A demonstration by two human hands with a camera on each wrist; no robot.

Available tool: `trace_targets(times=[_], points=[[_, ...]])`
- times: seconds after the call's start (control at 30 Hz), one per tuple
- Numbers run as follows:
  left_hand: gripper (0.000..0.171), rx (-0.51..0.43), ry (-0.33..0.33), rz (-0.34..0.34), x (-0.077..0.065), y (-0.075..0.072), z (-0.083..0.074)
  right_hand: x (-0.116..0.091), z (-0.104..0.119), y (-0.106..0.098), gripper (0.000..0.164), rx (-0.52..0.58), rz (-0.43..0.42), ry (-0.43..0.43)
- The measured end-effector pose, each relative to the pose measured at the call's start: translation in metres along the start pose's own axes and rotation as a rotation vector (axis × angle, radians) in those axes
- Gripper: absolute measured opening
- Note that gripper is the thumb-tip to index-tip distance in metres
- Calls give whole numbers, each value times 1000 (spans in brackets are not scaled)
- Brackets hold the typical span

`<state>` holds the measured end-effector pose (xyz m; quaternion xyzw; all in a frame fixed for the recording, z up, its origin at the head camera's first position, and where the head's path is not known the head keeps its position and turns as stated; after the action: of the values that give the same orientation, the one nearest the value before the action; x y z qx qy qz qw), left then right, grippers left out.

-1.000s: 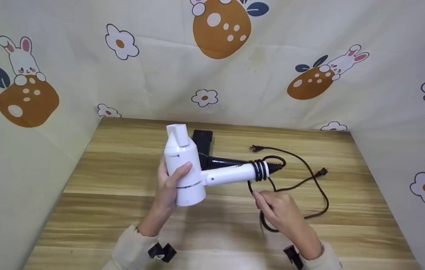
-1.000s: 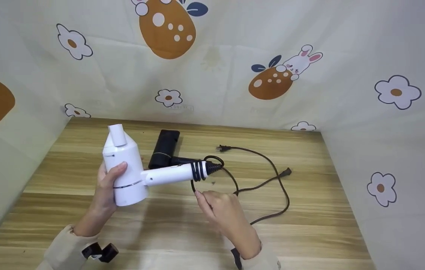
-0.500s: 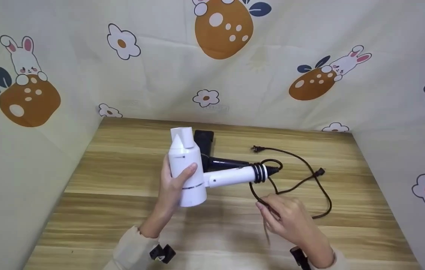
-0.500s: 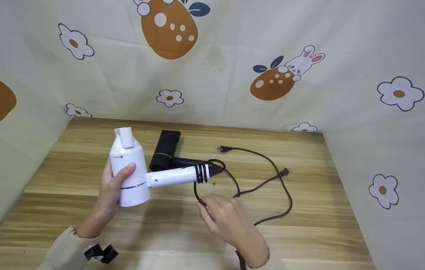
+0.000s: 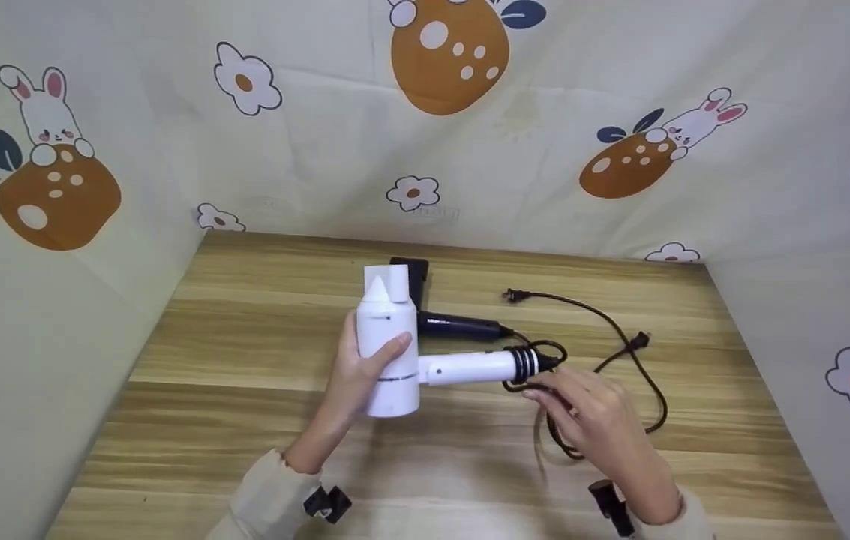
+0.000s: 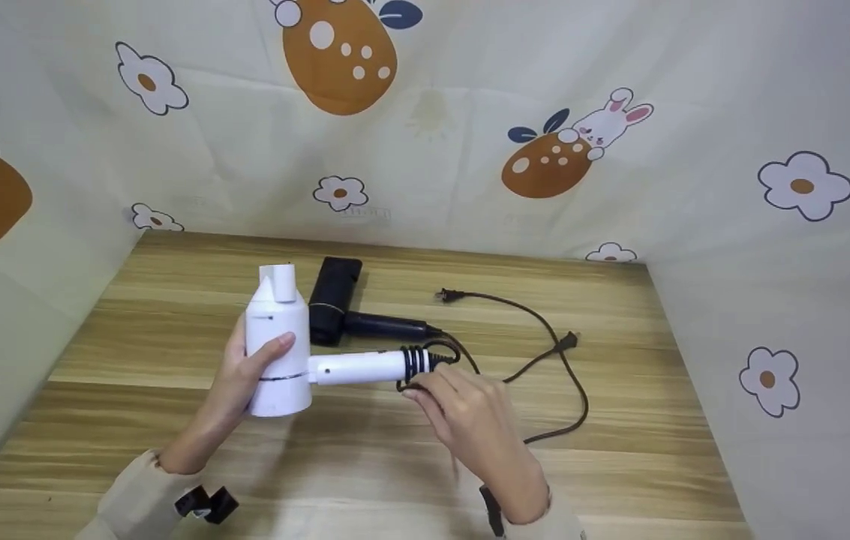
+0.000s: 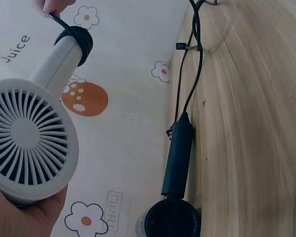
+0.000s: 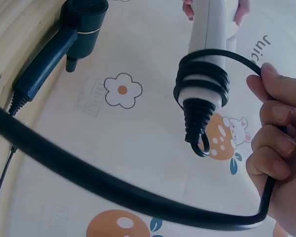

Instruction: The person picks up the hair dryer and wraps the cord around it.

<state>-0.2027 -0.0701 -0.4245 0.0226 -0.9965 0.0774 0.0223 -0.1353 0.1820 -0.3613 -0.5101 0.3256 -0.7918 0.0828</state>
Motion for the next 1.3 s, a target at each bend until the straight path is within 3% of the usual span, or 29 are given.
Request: trace_targets(times=[0.27,0.5,0.6,0.77,1.0,1.13,1.3], points=[[64,86,68,92,-2,8,-6,0,-14,0,20,10,42,74],[62,39,36,244,-8,18,-9,-1,-19,3,18,89,88,92],[62,-8,12,271,-10,19,-10,-2,-23,3,19,191,81,114],[61,-59,2,284,-11,16,-13,-5,-34,4,22,462,84,210],[62,-111,65,379,-18,16,-23,-18,-54,8,19,782,169,480],[66,-168,102,421,-22,17,-30,-25,-64,14,17,840,162,542],[72,-198,104,350,-21,11,-32,-33,-65,21,14,775,143,530]])
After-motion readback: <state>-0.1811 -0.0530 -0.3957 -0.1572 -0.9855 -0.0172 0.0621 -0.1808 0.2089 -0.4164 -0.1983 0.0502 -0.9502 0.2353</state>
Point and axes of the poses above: each hand's wrist, its own x-axis towards the middle knuckle, its own y-axis out of the palm, z = x × y, the point moved 6 cm from there along x, towards the middle knuckle, and after that the axes turned 11 degrees about x, right-handed, at the moved point
